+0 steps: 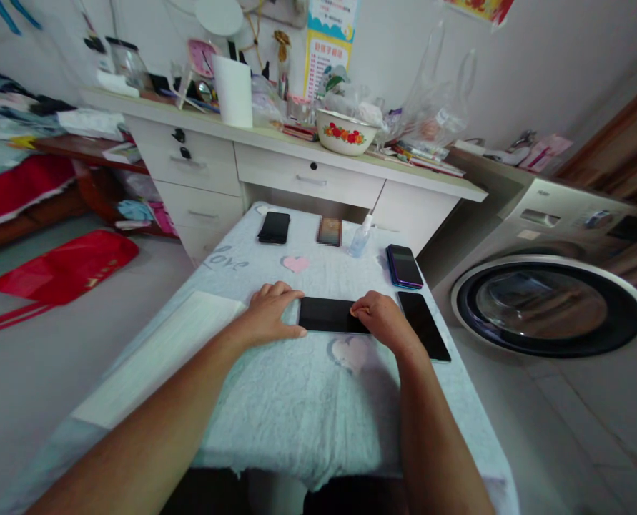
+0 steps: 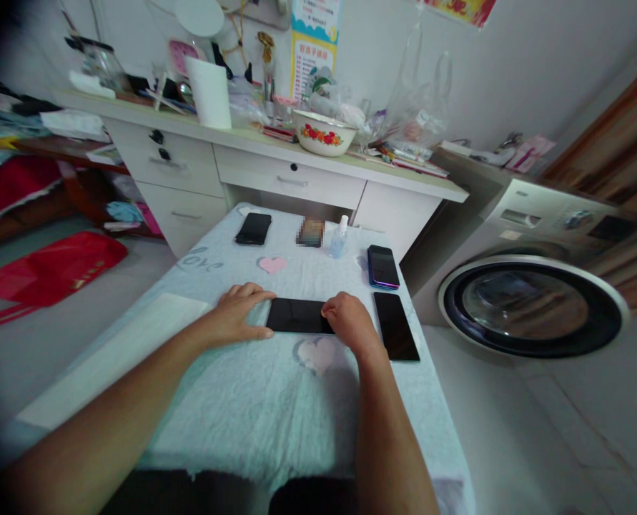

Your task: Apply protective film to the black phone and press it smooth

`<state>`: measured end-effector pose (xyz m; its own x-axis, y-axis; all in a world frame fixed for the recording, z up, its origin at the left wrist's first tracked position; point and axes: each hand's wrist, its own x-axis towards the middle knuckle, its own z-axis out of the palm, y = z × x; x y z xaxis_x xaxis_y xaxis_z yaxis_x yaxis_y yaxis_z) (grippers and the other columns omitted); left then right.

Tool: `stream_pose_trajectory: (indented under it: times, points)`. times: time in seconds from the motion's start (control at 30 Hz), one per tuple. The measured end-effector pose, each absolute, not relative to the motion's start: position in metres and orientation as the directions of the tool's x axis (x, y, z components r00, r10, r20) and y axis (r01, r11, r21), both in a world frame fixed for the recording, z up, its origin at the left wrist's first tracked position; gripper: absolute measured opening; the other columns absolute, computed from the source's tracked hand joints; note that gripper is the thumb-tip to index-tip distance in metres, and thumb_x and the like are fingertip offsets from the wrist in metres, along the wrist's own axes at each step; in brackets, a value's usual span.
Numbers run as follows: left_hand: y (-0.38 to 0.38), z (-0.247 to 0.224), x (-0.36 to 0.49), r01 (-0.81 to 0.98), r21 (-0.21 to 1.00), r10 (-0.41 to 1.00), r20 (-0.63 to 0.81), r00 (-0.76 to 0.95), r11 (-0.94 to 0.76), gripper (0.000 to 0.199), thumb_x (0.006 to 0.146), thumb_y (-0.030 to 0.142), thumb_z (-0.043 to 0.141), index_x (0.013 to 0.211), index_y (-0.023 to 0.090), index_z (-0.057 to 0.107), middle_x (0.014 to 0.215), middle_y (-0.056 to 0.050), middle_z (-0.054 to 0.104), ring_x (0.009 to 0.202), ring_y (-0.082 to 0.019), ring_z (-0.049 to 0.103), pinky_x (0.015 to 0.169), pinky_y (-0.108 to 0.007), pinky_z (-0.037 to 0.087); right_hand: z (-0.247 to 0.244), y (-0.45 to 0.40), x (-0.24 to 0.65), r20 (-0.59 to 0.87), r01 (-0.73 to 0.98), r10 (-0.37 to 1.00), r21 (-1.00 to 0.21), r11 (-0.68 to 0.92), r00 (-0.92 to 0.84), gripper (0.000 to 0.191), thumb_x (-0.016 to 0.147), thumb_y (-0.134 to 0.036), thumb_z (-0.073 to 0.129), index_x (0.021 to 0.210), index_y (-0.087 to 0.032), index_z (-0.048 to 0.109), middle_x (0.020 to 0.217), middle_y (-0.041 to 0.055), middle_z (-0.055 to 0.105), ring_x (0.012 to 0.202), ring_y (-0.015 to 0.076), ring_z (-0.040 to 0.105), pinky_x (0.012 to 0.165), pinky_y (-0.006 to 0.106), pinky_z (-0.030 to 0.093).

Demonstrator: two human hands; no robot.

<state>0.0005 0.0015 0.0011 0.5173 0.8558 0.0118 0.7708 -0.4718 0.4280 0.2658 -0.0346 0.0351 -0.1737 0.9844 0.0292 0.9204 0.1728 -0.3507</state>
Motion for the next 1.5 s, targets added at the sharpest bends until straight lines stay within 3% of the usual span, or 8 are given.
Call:
stream_pose_trajectory:
  times: [0.5,0.8,1.0,1.1,1.3,1.5]
  points:
    - [-0.001,0.007,0.005,0.781,0.431,0.861,-0.018,0.509,-0.452,0.076,0.067,0.056,0.067,0.133,0.025,0.051,0.127,-0.010,0.050,0.115,-0.032,0.045,0.099,-0.042,0.036,0.032,-0.031,0.282,0.050,0.945,0.998,-0.325,0.043,-0.029,0.022,0.082,-0.015,0.055,0.086,-0.018,0.077,0.091,0.0088,0.071,0.084,0.0182,0.063,0.075,0.025,0.042]
    - [0.000,0.003,0.005,0.757,0.456,0.856,0.024,0.516,-0.469,0.072,0.066,0.055,0.068,0.130,0.025,0.053,0.124,-0.009,0.051,0.114,-0.031,0.045,0.099,-0.041,0.036,0.048,-0.044,0.287,-0.133,0.823,0.985,-0.568,0.014,-0.108,0.015,0.075,-0.012,0.060,0.076,-0.014,0.075,0.070,0.0046,0.071,0.067,0.0149,0.063,0.061,0.022,0.042]
    - [0.001,-0.002,0.005,0.720,0.495,0.848,0.070,0.526,-0.487,0.067,0.067,0.047,0.069,0.126,0.022,0.053,0.121,-0.008,0.052,0.112,-0.030,0.047,0.098,-0.041,0.037,0.050,-0.049,0.293,-0.217,0.771,0.962,-0.637,-0.011,-0.166,0.016,0.073,-0.013,0.059,0.075,-0.014,0.075,0.067,0.0028,0.070,0.064,0.0143,0.062,0.057,0.022,0.041]
    - [0.002,-0.002,0.005,0.702,0.509,0.840,0.083,0.536,-0.498,0.065,0.068,0.046,0.069,0.126,0.021,0.052,0.121,-0.009,0.052,0.112,-0.030,0.047,0.097,-0.041,0.037,0.048,-0.048,0.293,-0.171,0.784,0.978,-0.620,-0.014,-0.118,0.017,0.074,-0.014,0.059,0.076,-0.015,0.075,0.069,0.0034,0.071,0.066,0.0151,0.063,0.060,0.023,0.042]
    - [0.001,0.001,0.007,0.671,0.559,0.837,0.079,0.541,-0.487,0.061,0.068,0.041,0.071,0.123,0.021,0.052,0.119,-0.009,0.054,0.112,-0.029,0.048,0.097,-0.042,0.038,0.036,-0.037,0.292,0.061,0.873,0.998,-0.486,0.037,-0.009,0.019,0.078,-0.014,0.058,0.078,-0.018,0.076,0.082,0.0060,0.072,0.078,0.0178,0.064,0.073,0.026,0.043]
    - [-0.001,0.003,0.010,0.628,0.627,0.845,0.092,0.527,-0.461,0.060,0.065,0.031,0.072,0.118,0.020,0.050,0.113,-0.008,0.057,0.108,-0.028,0.051,0.094,-0.041,0.039,0.025,-0.031,0.295,0.180,0.830,0.973,-0.558,-0.018,0.142,0.015,0.080,-0.021,0.059,0.079,-0.019,0.074,0.084,0.0054,0.072,0.080,0.0187,0.065,0.074,0.027,0.043]
